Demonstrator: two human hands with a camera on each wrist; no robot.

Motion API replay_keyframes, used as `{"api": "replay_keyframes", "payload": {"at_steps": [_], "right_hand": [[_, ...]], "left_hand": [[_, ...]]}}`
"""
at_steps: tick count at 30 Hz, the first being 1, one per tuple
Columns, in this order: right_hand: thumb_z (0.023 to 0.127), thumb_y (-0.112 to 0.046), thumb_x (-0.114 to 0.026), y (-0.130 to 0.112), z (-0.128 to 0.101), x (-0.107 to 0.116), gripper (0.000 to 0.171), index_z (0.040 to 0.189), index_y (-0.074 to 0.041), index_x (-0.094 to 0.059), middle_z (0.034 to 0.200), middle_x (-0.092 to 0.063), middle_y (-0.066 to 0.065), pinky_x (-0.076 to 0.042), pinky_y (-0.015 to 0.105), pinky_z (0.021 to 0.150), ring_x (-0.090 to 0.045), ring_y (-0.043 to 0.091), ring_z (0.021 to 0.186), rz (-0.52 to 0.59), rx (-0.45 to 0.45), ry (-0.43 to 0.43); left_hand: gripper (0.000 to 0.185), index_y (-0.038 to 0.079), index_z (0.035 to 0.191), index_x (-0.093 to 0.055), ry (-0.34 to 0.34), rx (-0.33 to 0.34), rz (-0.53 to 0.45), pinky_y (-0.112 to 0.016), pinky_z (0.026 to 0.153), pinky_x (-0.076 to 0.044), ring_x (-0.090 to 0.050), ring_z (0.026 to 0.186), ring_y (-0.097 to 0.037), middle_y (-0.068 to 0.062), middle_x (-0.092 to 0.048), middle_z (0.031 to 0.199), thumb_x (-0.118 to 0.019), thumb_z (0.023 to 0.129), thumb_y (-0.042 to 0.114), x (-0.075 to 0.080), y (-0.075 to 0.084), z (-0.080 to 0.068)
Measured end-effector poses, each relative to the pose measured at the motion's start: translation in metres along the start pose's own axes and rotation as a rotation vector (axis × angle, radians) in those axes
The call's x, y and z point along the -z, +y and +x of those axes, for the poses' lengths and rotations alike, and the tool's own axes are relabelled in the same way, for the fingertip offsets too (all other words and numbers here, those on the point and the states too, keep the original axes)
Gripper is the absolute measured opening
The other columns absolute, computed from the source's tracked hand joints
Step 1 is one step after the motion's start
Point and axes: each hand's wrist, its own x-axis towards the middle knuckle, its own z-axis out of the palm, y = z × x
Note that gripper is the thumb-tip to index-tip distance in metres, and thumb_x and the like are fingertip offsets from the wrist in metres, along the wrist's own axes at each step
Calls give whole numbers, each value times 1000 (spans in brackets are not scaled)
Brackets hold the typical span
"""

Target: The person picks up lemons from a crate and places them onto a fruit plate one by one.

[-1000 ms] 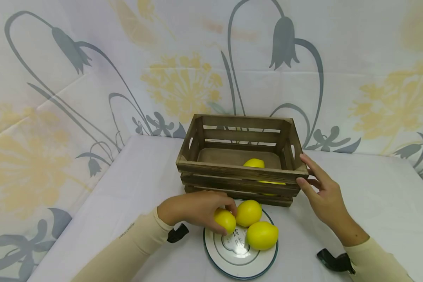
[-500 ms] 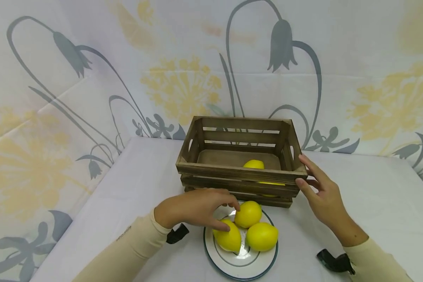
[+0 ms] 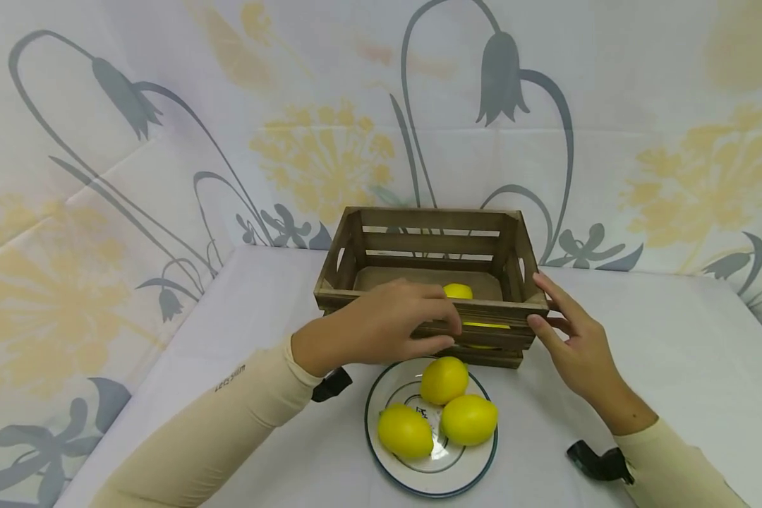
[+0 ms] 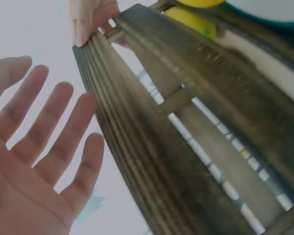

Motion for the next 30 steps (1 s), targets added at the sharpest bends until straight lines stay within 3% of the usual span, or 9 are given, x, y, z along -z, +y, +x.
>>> {"api": "replay_keyframes", "payload": {"at_steps": [7,10,18,30], "right_hand": [[92,3,-65,1,1,0,65,151,-18,-46,154,-45,-11,-40,-1,91,-47,-16,115,-1,10,1],[93,2,-65,1,2,1,65,151,-19,-46,154,-45,-13,-40,-1,91,-46,-16,115,0,5,-2],[94,0,-65,2,1,1,65,152,-21,-44,156,-44,-10,-40,0,91,-46,-17,115,-8,-2,-19],[93,1,-66,7,1,2,67,152,-21,-43,156,-45,1,-40,0,92,-45,-18,115,-9,13,-18]], "left_hand": [[10,22,103,-72,70,-11,155,-29,77,-48,-62,88,-9,6,-68,105,-67,97,28,16,-3,24],[10,22,104,-72,80,-10,201,-31,80,-50,-63,91,-9,6,-68,106,-66,97,27,25,-5,35],[11,20,104,-72,100,11,206,-32,79,-49,-65,96,-11,5,-69,110,-66,97,26,41,-7,60],[16,21,108,-72,0,110,236,-42,88,-46,-60,89,-9,5,-67,109,-61,100,29,63,-16,105]]}}
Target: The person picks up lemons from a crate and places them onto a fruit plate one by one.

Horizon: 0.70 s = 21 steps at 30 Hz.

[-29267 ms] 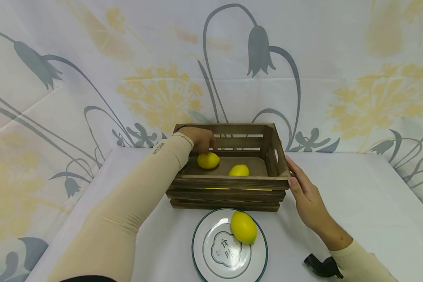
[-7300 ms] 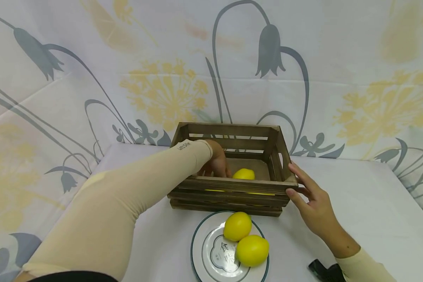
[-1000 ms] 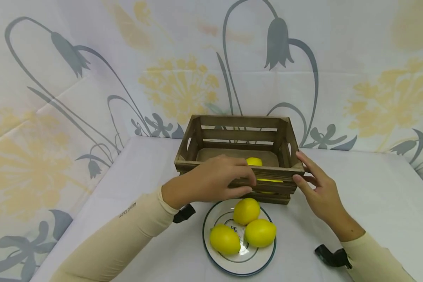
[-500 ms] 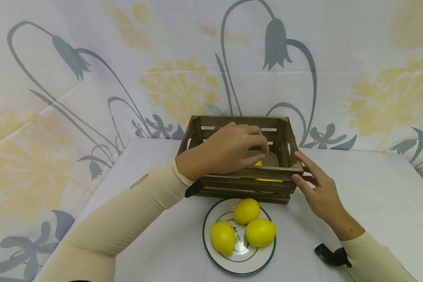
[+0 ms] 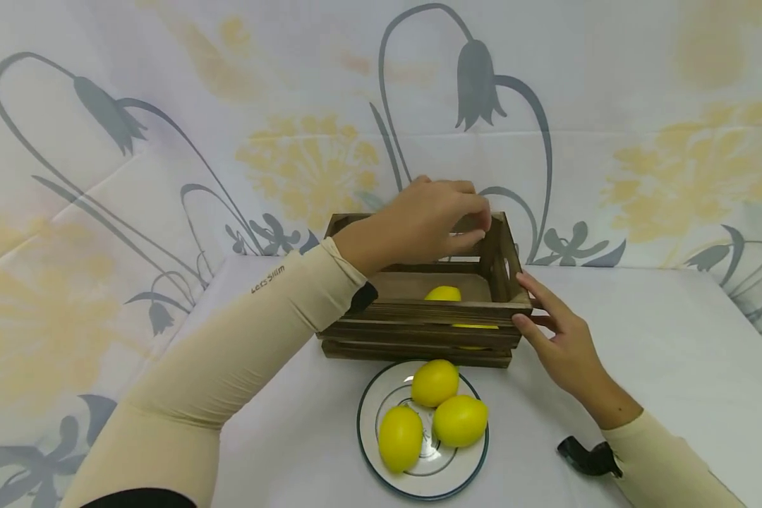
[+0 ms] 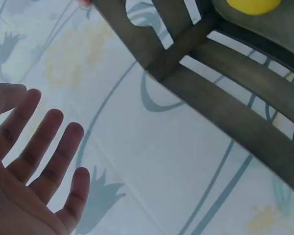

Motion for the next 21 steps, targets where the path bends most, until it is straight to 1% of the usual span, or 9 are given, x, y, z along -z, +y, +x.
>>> {"api": "replay_keyframes", "payload": {"at_steps": [4,11,16,21], "right_hand": [[92,2,-66,-1,-1,-4,67,152,-19,-45,156,-46,3,-42,2,92,-47,-17,115,17,6,4],[90,5,-67,-6,-2,-9,68,151,-17,-46,155,-47,6,-43,2,92,-50,-15,114,46,29,7],[89,7,-67,-9,-6,-10,69,150,-15,-46,154,-47,8,-43,3,92,-51,-14,115,58,39,12],[89,6,-68,-12,-8,-10,69,150,-16,-46,155,-46,8,-44,4,92,-51,-13,116,52,40,2]], "left_hand": [[17,22,108,-71,-49,41,6,-41,90,-46,-60,94,-8,6,-67,110,-58,101,30,0,-8,10],[18,19,108,-70,-151,86,26,-33,90,-50,-61,101,-12,2,-66,113,-57,101,29,-11,-26,21],[19,16,110,-69,-261,110,16,-34,90,-50,-60,102,-15,0,-67,111,-58,101,28,-21,-40,28],[18,14,111,-69,-371,143,-46,-34,95,-49,-60,105,-16,-1,-68,112,-59,100,26,-32,-54,31]]}}
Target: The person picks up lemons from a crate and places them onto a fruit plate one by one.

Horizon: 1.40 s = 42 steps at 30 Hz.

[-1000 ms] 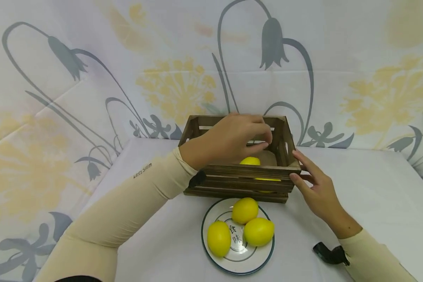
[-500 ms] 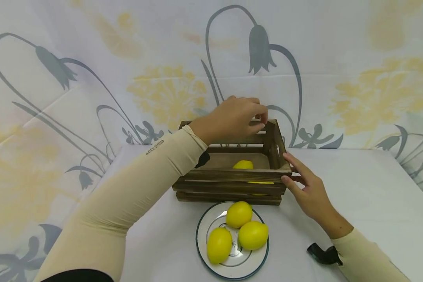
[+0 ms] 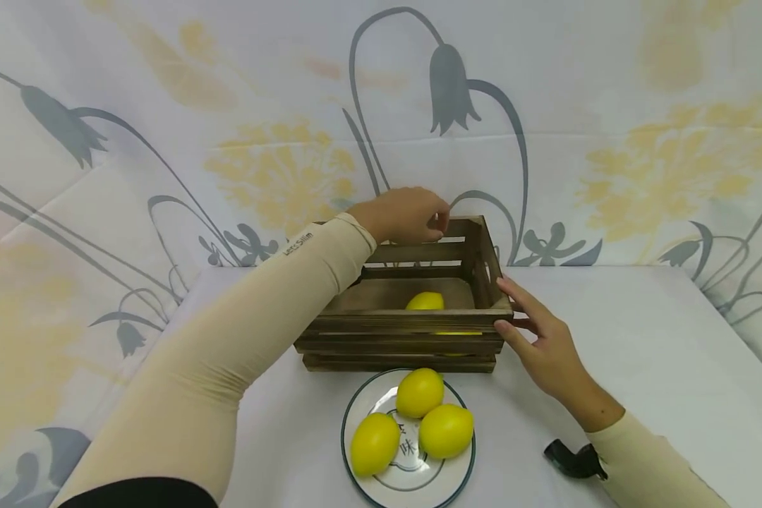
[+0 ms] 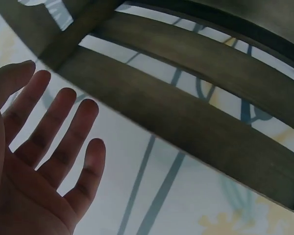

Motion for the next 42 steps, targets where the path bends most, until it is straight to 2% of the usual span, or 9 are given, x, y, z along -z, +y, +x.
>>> {"api": "replay_keyframes", "payload": {"at_steps": [5,10,17,23,29,34,38,42], "right_hand": [[89,5,-68,-2,-1,0,69,151,-16,-46,156,-45,8,-44,4,93,-50,-13,118,-9,-1,-3],[89,5,-68,-4,-3,1,69,151,-16,-46,156,-45,8,-43,4,93,-50,-13,118,-10,1,-1],[89,5,-68,-6,-5,2,70,151,-16,-45,156,-45,7,-43,3,94,-49,-13,120,-17,-5,-8],[88,6,-68,-7,-6,2,70,151,-15,-45,156,-45,8,-43,4,94,-49,-13,120,-11,-2,-9],[88,6,-68,-10,-8,2,69,150,-14,-46,155,-46,9,-44,4,94,-50,-12,120,1,10,-9],[88,6,-68,-10,-8,2,70,151,-15,-45,156,-45,8,-43,4,95,-49,-12,122,-4,0,-15],[88,6,-68,-10,-8,2,70,151,-15,-45,156,-45,8,-43,4,95,-48,-13,123,-4,-2,-14],[88,6,-68,-11,-8,2,70,151,-15,-45,156,-45,8,-43,4,95,-48,-13,123,-8,0,-12]], "left_hand": [[20,13,112,-69,-95,1,0,-35,96,-48,-60,106,-17,-1,-67,114,-61,100,26,-8,-6,3],[22,14,115,-70,-167,18,-10,-35,95,-50,-61,105,-17,0,-67,118,-62,98,26,-22,-6,2],[29,14,121,-67,-297,36,-7,-34,100,-49,-61,113,-17,-1,-65,124,-63,98,30,-34,-3,4],[35,19,122,-68,-368,61,-15,-38,101,-48,-57,116,-17,0,-62,129,-66,95,40,-40,1,7],[41,23,126,-65,-410,108,0,-40,103,-47,-55,121,-17,3,-56,135,-64,94,49,-46,5,7],[45,21,127,-66,-437,113,-10,-38,103,-48,-58,119,-16,5,-62,131,-63,94,52,-50,8,6],[47,22,127,-69,-497,129,-58,-36,97,-51,-63,114,-19,3,-66,129,-63,93,54,-53,11,6],[50,23,132,-66,-564,156,-80,-34,96,-53,-65,116,-22,2,-61,138,-63,93,55,-56,13,8]]}}
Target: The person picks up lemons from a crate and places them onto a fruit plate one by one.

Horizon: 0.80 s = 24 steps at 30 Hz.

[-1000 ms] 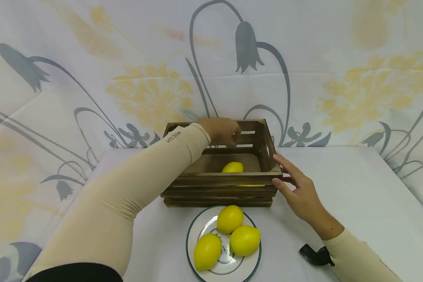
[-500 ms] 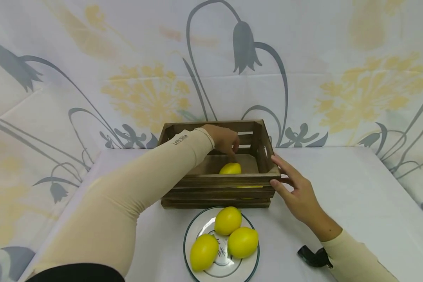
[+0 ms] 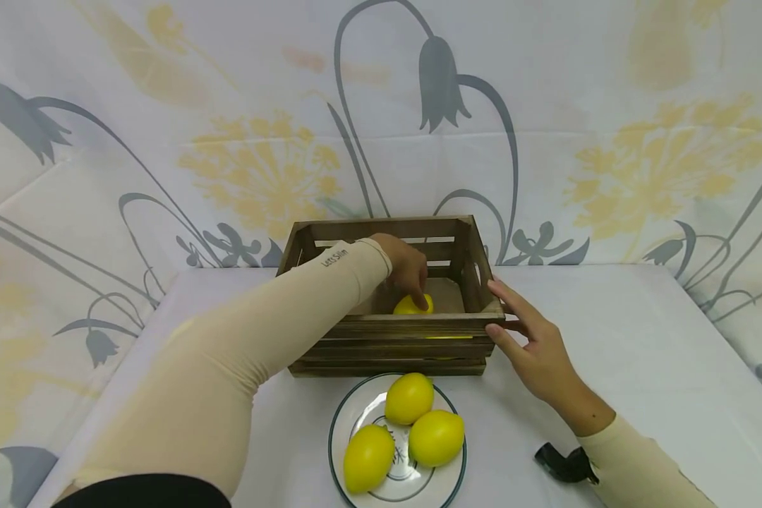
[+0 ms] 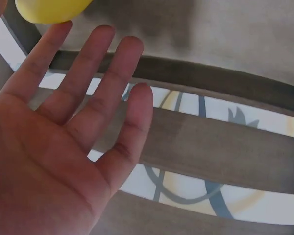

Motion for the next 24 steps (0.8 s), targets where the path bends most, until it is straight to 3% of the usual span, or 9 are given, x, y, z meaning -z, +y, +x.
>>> {"api": "replay_keyframes", "payload": {"at_steps": [5,9,12,16,19,24], "right_hand": [[88,6,-68,0,0,0,70,151,-15,-46,156,-45,8,-43,4,94,-48,-13,122,-1,0,6],[88,7,-68,0,0,-1,70,151,-14,-46,156,-45,9,-43,4,94,-48,-13,122,4,3,4],[88,6,-68,-1,0,-1,70,151,-14,-45,156,-45,9,-43,4,95,-48,-14,122,4,-2,0],[88,7,-68,-1,-1,0,70,151,-15,-45,156,-44,8,-43,4,94,-48,-14,121,7,-5,2],[88,8,-68,-1,0,-1,70,151,-14,-45,156,-44,8,-43,4,94,-49,-13,122,15,3,3],[87,8,-68,-1,0,-1,70,150,-13,-46,156,-45,9,-44,4,94,-49,-12,122,23,11,9]], "left_hand": [[58,23,140,-59,-41,7,49,-31,94,-53,-65,112,-16,3,-58,143,-61,94,58,-2,0,4],[60,20,141,-58,-78,5,25,-32,96,-53,-67,107,-16,1,-59,140,-60,94,57,-5,-2,7],[55,19,135,-63,-89,-2,-12,-33,95,-54,-71,102,-16,-1,-67,128,-61,95,55,-7,-4,8],[42,18,117,-72,-84,-34,-21,-31,83,-55,-72,94,-17,-4,-77,103,-64,94,52,-7,-5,9],[36,19,110,-73,-90,-49,-31,-32,79,-53,-72,91,-17,-4,-78,95,-67,93,50,-7,-6,9],[40,20,123,-67,-113,-44,-80,-40,90,-55,-73,94,-19,-3,-78,93,-70,92,45,-6,-7,10]]}}
